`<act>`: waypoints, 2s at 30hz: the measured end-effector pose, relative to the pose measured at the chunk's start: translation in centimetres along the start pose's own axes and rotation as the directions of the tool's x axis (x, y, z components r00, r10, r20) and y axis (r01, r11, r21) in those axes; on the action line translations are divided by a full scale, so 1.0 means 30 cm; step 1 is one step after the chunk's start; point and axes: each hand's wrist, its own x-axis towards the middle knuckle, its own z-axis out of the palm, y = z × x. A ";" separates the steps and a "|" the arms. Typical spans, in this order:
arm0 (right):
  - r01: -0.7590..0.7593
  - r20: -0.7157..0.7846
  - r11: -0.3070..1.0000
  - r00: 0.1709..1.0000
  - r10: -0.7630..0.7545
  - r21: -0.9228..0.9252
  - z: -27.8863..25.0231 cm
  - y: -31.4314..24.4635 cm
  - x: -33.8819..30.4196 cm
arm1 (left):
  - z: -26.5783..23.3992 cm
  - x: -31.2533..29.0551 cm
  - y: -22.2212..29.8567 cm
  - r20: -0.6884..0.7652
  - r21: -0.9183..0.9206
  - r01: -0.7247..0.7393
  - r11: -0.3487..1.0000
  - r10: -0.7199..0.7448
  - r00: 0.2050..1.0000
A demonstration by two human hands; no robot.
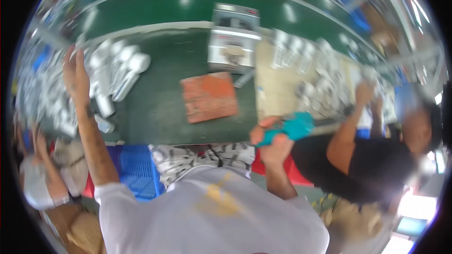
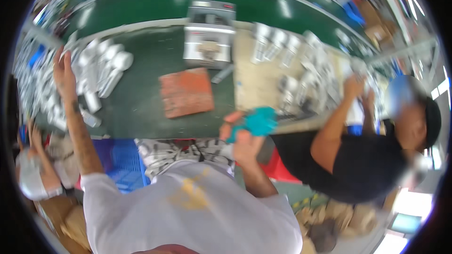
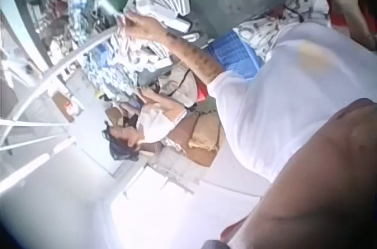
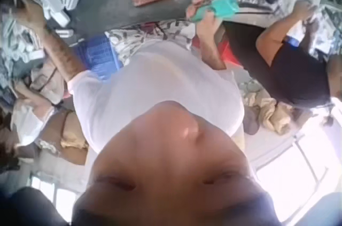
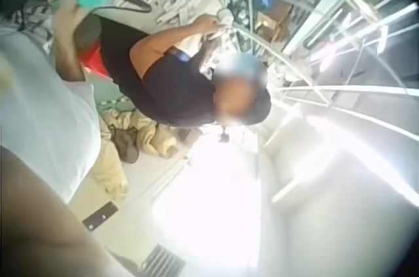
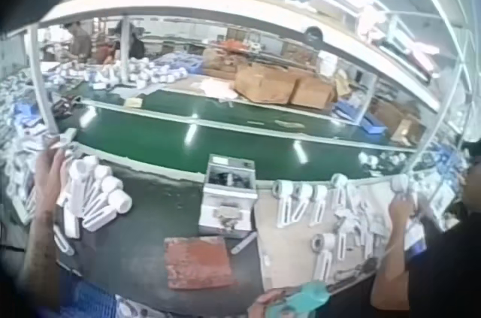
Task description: Assembling handheld massagers on a factory production line using an electric screwdriver.
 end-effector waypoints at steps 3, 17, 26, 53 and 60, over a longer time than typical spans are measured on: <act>-0.017 0.030 0.999 0.999 0.015 0.047 -0.004 -0.010 -0.002 | 0.257 -0.329 0.475 0.353 -0.053 -0.198 0.979 0.204 0.913; -0.019 -0.045 1.000 0.999 0.018 -0.020 -0.137 -0.101 -0.119 | 1.381 -0.701 0.803 0.853 0.011 -0.281 0.960 0.138 0.503; -0.062 -0.109 0.981 0.993 0.042 -0.181 -0.146 -0.119 -0.028 | 0.897 -0.779 0.750 0.398 -0.487 -0.549 0.679 0.732 0.553; 0.220 0.120 0.974 0.967 -0.225 0.059 0.233 0.029 0.439 | 0.523 -0.679 0.386 0.498 -0.395 -0.497 0.773 0.635 0.591; 0.404 0.110 0.913 0.911 -0.397 -0.054 0.285 0.087 0.624 | 0.576 -0.665 0.356 0.567 -0.352 -0.505 0.788 0.609 0.555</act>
